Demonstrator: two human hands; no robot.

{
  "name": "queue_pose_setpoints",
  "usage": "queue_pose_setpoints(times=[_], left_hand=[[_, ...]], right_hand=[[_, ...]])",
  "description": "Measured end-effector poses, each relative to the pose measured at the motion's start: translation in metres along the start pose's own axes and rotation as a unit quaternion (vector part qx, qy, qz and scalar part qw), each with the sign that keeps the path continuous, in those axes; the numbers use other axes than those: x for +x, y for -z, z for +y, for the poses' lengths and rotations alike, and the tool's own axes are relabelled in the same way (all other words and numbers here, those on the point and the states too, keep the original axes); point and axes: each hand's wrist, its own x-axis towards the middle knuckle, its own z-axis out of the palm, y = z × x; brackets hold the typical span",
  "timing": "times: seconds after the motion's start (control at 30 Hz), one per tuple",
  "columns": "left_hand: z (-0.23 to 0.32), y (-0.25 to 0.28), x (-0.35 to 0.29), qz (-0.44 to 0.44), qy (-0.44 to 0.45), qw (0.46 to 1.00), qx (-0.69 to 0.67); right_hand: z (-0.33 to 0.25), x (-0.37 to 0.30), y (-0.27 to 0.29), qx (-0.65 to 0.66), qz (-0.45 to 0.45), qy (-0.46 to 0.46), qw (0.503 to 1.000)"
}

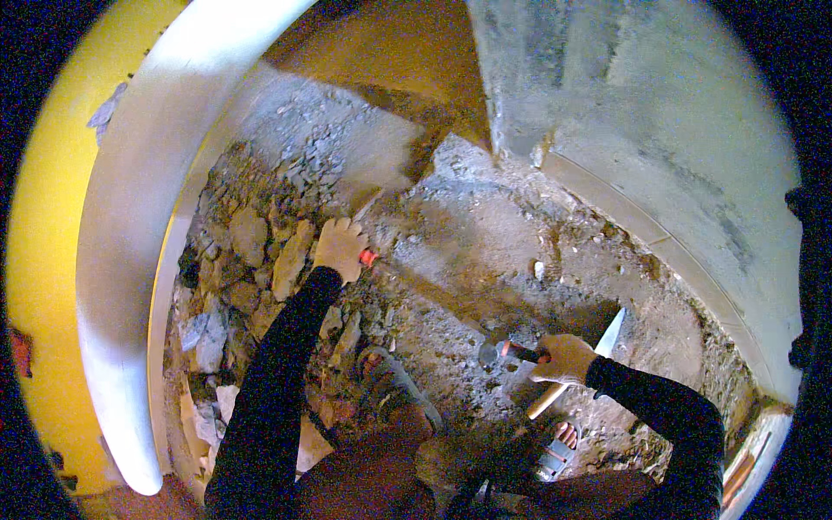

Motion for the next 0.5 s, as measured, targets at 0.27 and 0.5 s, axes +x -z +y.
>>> queue_pose_setpoints(times=[0.27,0.5], left_hand=[[0.001,-0.028,0.001,0.049,-0.052,0.997,0.038],[0.019,0.01,-0.003,0.088,0.0,0.985,-0.15]], right_hand=[[0.024,-0.031,-0.032,0.44,-0.158,-0.086,0.88],[0.041,-0.045,-0.05,0.672,-0.111,-0.041,0.731]])
